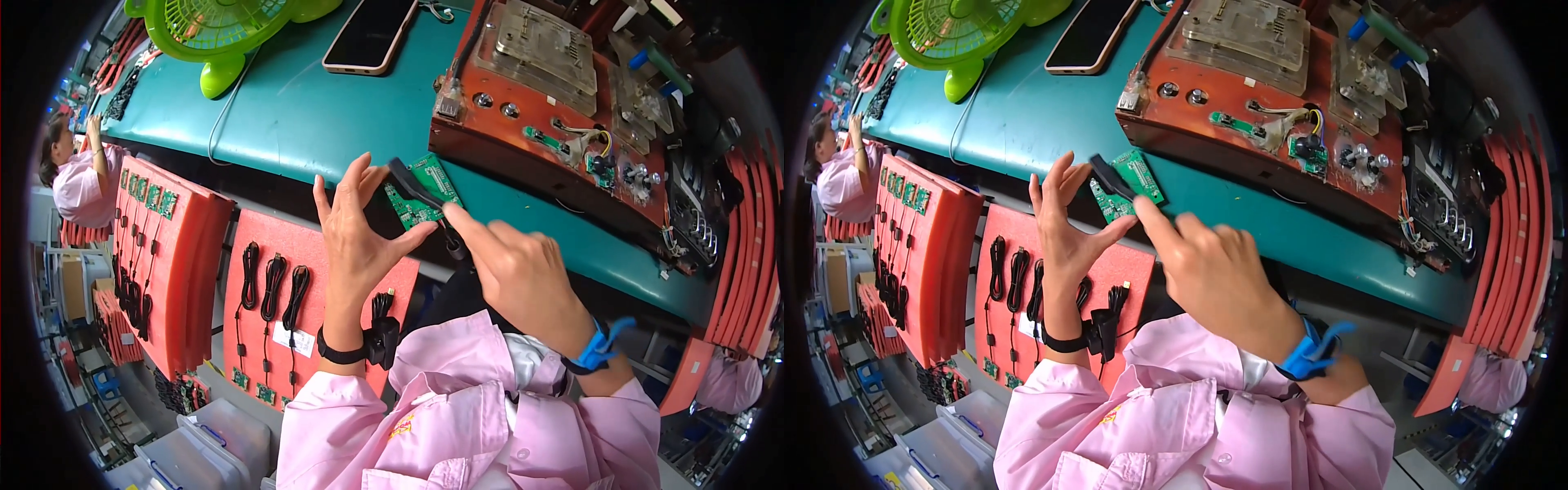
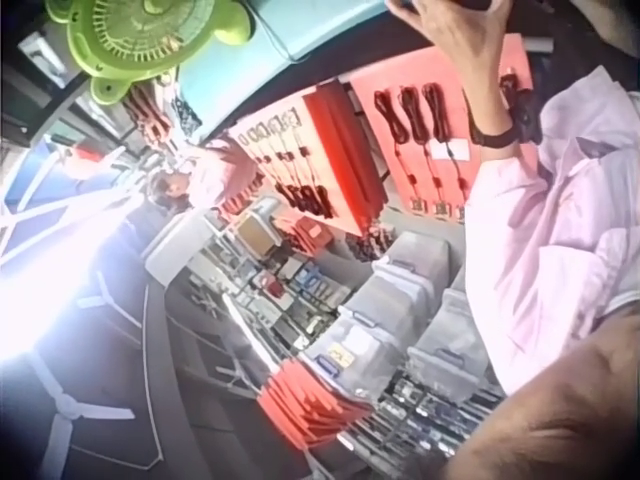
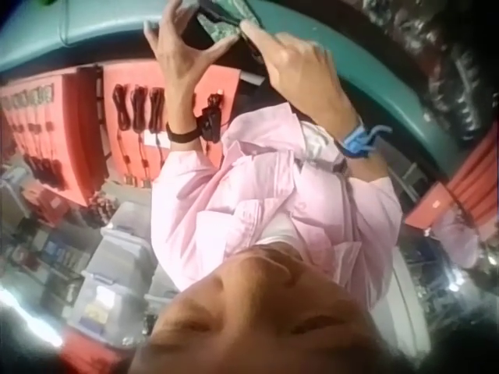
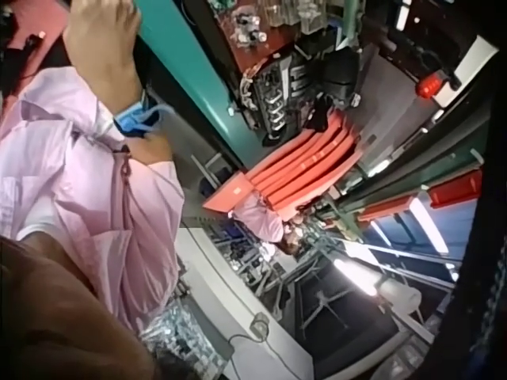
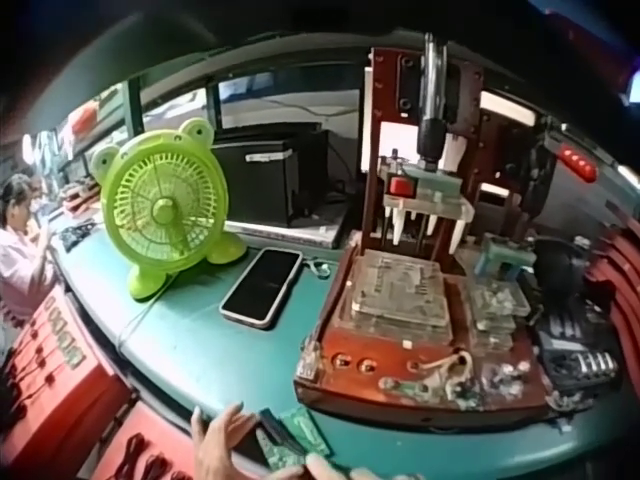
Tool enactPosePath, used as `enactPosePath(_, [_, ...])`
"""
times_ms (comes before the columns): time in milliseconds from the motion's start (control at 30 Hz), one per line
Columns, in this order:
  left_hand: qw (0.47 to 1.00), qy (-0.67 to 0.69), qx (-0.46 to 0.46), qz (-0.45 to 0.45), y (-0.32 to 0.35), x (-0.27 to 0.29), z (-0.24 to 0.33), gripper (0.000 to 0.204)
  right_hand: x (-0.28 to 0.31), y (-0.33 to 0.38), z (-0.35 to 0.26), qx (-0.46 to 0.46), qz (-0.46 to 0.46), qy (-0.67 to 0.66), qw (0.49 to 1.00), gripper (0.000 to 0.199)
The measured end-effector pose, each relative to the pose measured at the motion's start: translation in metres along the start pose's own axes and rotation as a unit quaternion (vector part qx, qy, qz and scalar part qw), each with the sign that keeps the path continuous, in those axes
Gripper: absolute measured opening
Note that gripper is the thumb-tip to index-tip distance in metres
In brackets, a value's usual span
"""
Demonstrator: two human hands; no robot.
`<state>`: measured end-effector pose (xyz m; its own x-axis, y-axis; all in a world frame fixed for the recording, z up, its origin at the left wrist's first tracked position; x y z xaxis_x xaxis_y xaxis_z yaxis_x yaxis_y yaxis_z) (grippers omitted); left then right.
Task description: The person picks up a circuit board, brushes it, and connects a cable before placing it into a testing machine. They press buttons on a control panel to run the test, then disconnect the cable and place the board onto a foam sheet.
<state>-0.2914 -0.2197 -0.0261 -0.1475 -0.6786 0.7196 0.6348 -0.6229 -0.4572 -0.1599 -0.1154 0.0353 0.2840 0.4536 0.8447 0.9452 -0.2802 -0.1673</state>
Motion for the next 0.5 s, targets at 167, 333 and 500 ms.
enactPosePath(167, [1.0,-0.007,-0.01,-0.008,0.002,0.003,-0.003,0.085,0.006,0.019,0.008,-0.012,-0.032,0.004,0.999,0.039])
enactPosePath(333, [1.0,-0.019,-0.02,-0.015,-0.002,0.003,0.003,0.081,0.001,-0.003,0.017,0.015,0.028,0.053,0.998,0.041])
enactPosePath(500, [0.999,-0.037,-0.031,-0.015,-0.001,0.003,0.003,0.079,0.045,0.066,0.018,-0.036,-0.051,0.06,0.996,0.036])
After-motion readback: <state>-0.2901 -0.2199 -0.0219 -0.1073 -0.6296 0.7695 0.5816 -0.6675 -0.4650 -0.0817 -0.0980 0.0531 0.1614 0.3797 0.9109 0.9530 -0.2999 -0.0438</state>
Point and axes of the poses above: each hand's wrist, its own y-axis away from the middle knuckle, its own x-axis out of the back of the hand, z = x × y, the point moved 2 cm from there along -y, towards the middle knuckle, and after that the axes turned 5 degrees about -y, right-handed, at the moved point
